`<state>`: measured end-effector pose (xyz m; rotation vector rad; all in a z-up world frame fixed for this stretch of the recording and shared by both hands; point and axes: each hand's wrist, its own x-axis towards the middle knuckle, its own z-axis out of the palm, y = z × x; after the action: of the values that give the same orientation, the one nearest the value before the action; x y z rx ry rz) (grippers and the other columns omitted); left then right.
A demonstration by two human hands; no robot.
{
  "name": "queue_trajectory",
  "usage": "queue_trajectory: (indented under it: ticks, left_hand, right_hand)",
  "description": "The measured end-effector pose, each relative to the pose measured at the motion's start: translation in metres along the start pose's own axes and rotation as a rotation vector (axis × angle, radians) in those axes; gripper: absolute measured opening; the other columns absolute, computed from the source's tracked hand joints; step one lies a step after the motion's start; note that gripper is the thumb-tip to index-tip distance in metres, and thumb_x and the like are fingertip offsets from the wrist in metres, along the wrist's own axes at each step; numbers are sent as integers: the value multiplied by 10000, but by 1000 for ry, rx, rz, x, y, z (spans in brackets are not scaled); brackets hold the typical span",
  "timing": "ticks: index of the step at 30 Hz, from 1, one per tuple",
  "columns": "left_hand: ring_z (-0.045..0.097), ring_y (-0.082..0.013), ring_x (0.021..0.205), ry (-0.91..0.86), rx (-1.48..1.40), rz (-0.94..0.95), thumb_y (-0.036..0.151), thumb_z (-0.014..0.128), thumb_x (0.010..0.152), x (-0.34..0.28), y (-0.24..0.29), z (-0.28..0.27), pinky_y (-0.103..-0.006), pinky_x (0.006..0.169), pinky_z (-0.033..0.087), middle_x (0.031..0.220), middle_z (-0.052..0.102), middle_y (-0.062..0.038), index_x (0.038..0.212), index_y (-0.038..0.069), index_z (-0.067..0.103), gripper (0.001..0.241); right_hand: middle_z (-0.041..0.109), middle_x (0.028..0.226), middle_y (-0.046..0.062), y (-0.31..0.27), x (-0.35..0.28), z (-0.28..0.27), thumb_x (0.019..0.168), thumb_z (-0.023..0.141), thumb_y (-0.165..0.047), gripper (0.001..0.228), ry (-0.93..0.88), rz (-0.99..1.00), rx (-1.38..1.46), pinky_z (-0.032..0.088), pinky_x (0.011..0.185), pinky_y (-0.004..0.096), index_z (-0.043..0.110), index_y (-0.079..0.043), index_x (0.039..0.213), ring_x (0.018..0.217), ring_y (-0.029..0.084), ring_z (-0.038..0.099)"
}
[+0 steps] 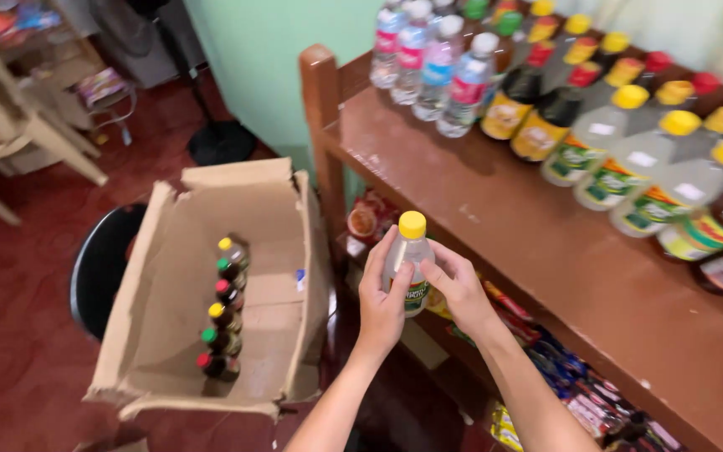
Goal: The recorder is packing various sauce, vinegar, and water bottles from a wooden shelf into a cardboard box placed on a chair.
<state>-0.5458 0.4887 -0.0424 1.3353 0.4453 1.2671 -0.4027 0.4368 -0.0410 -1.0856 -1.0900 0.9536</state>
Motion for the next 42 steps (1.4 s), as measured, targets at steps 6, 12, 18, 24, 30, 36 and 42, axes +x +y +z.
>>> queue_trajectory:
  ticks: [6,12,18,24,30,36,42]
  left_hand:
    - [553,-241,1369,132,145,-11,214,627,1011,6,3,-90,-369,1154,419,1479,568,-150,1508,22,498,548]
    - [546,-241,1381,281,190,-48,223,641,1000,5,5,-153,-371,1145,430,1494,567,-156,1503,14,501,562]
    - [566,-220,1338,399,54,-156,205,640,996,13,-14,-203,-362,1111,457,1492,569,-137,1519,30,472,577]
    - [567,-212,1346,461,31,-153,178,683,976,26,-87,-270,-361,1133,453,1490,571,-137,1509,12,478,595]
    - [535,-217,1387,486,106,-169,152,795,891,39,-158,-328,-360,1184,398,1495,570,-160,1494,-1,488,694]
    - [563,-229,1350,594,-1,-326,56,880,721,38,-233,-363,-390,1160,428,1458,605,-165,1430,-5,529,793]
    - [523,-245,1414,754,154,-436,48,878,741,14,-312,-395,-386,1192,375,1487,606,-178,1448,13,579,768]
  right_hand:
    - [671,1309,87,44,45,75,982,689,-253,529,-124,95,85,456,1082,359,588,44,1408,1215,172,602]
    - [678,1309,79,75,80,132,968,687,-244,525,-253,139,65,451,1084,344,592,27,1409,1226,159,608]
    - [686,1276,73,117,125,166,926,730,-255,561,-424,282,63,479,1048,352,583,11,1397,1173,160,628]
    - [685,1267,53,158,193,193,877,773,-266,581,-628,409,-100,486,1032,342,582,-27,1371,1156,160,631]
    - [666,1240,5,216,280,205,746,873,-222,705,-995,490,-205,492,999,319,546,-98,1358,1132,119,615]
    - [755,1013,93,280,327,231,644,915,-207,615,-1189,457,-744,566,838,361,646,-68,1179,926,204,706]
    - [763,1070,145,366,341,258,542,928,-192,712,-1223,366,-893,569,878,378,651,-66,1185,999,270,745]
